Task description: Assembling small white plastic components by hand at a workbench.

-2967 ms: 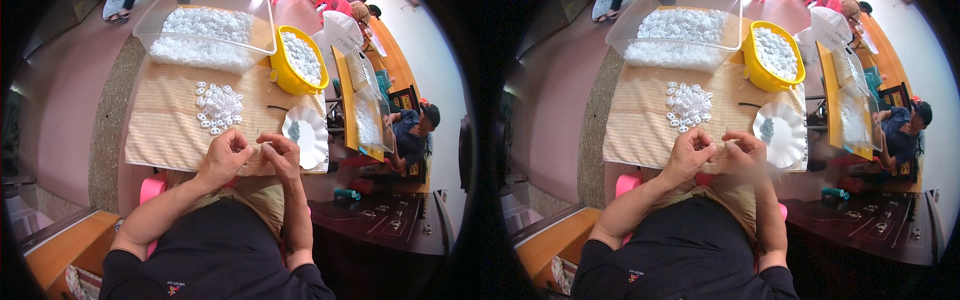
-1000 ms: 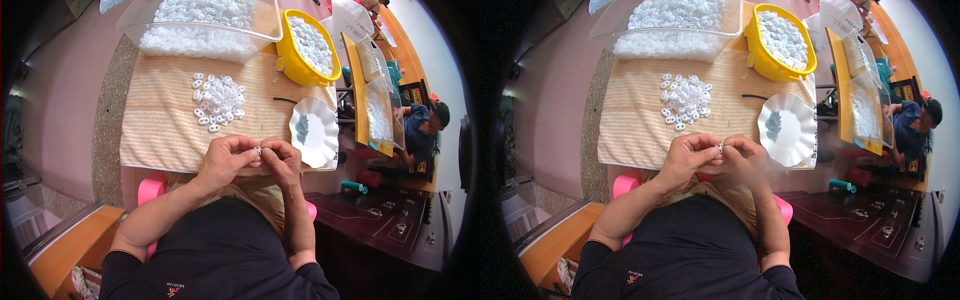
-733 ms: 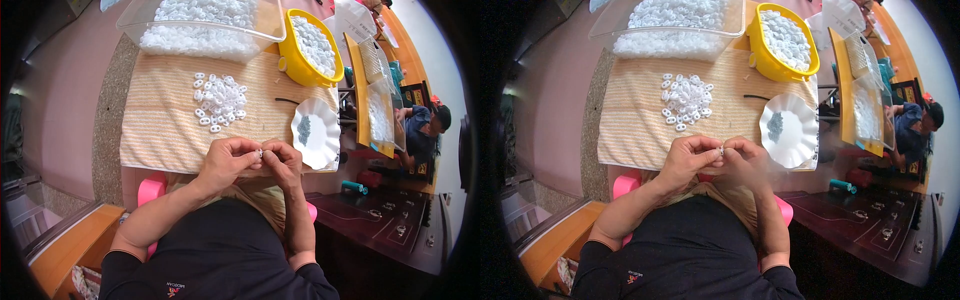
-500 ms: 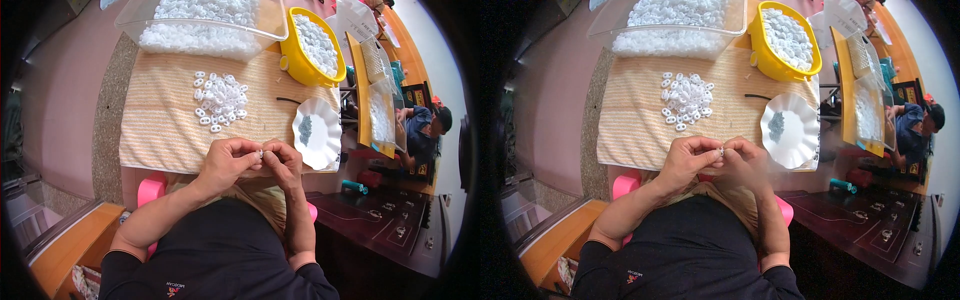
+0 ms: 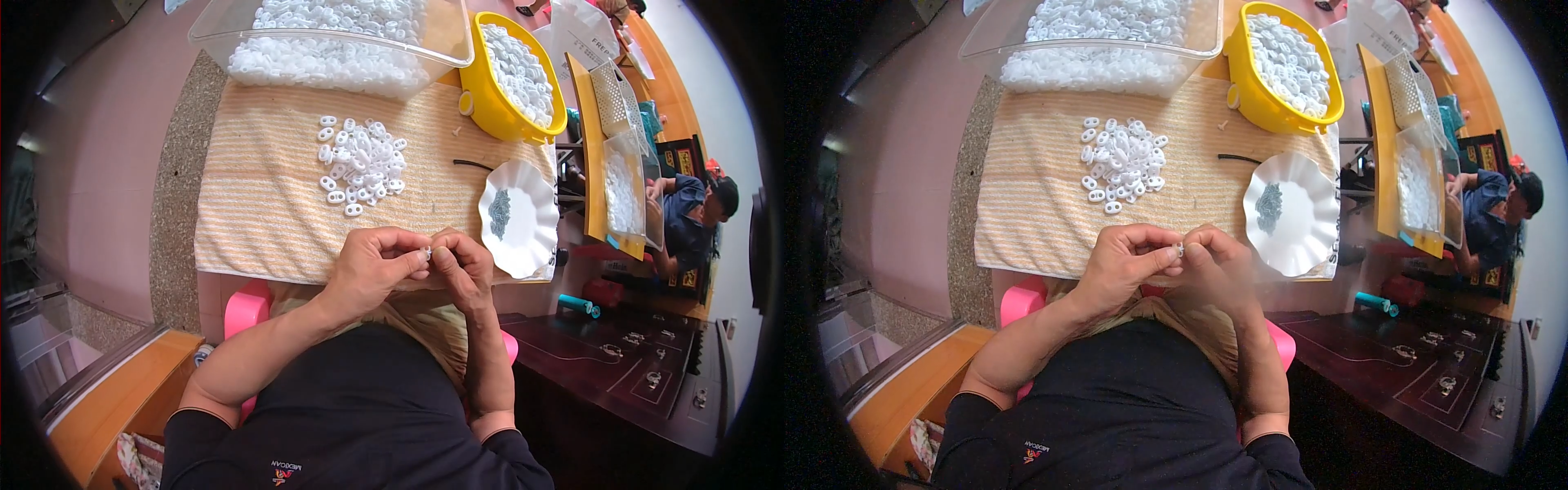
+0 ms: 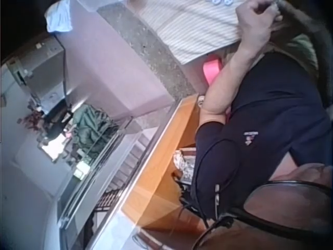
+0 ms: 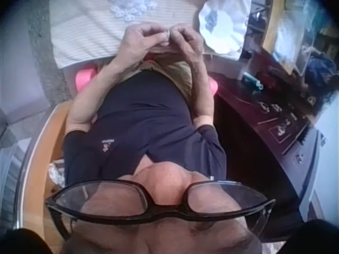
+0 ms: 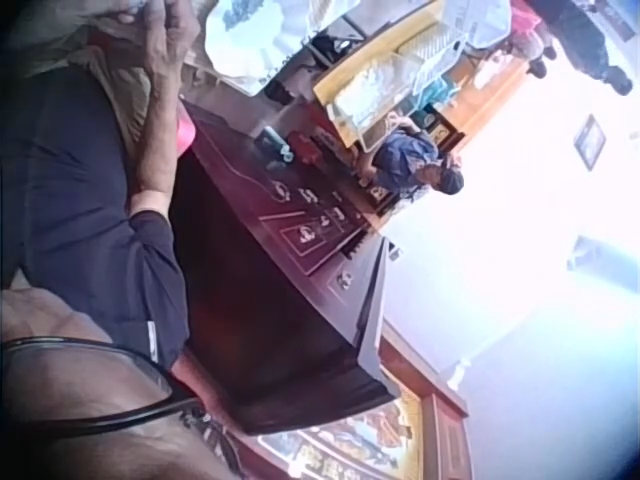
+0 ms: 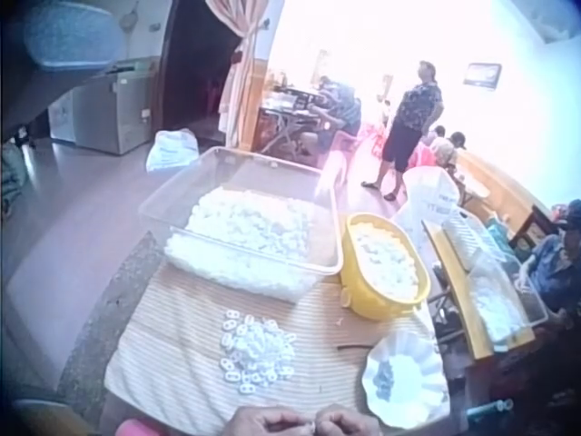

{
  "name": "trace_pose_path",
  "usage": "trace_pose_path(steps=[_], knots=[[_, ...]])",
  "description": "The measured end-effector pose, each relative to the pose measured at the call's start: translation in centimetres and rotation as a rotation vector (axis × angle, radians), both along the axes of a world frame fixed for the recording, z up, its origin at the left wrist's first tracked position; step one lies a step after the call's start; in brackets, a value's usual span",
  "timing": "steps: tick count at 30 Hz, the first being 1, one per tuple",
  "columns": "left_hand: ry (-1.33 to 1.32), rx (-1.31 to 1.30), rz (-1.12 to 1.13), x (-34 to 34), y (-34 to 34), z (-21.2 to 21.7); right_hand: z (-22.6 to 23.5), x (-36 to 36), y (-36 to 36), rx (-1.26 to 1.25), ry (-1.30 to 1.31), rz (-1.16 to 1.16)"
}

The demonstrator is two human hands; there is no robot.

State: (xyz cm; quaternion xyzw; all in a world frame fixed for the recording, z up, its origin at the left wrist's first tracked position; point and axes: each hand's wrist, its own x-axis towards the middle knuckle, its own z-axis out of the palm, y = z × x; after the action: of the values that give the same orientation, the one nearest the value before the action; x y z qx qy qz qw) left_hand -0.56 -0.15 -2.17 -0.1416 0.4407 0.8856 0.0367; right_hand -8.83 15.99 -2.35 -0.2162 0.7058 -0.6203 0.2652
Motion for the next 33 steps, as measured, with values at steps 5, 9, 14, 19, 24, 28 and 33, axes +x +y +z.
trace_pose_path(steps=[5,9,14,19,24,28,33], knots=[[-0.004,-0.012,-0.008,0.07,0.02,0.23,-0.11,0.13,0.08,0.036,0.012,-0.013],[0.006,-0.047,0.000,0.11,0.11,-0.05,-0.25,0.13,0.03,0.082,0.060,-0.003],[0.021,-0.113,0.019,0.21,0.43,0.01,0.12,0.22,-0.07,0.149,0.089,-0.004],[0.055,-0.088,0.035,0.05,0.31,0.04,0.27,0.42,-0.10,0.092,0.041,-0.037],[0.046,-0.082,0.014,0.01,0.20,0.05,-0.21,-0.02,0.44,-0.034,-0.055,0.022],[0.001,-0.040,0.011,-0.03,0.11,0.10,-0.11,0.19,0.39,-0.106,-0.145,-0.012],[-0.005,-0.028,0.009,0.01,-0.07,0.33,-0.33,0.22,0.41,-0.153,-0.190,-0.018]])
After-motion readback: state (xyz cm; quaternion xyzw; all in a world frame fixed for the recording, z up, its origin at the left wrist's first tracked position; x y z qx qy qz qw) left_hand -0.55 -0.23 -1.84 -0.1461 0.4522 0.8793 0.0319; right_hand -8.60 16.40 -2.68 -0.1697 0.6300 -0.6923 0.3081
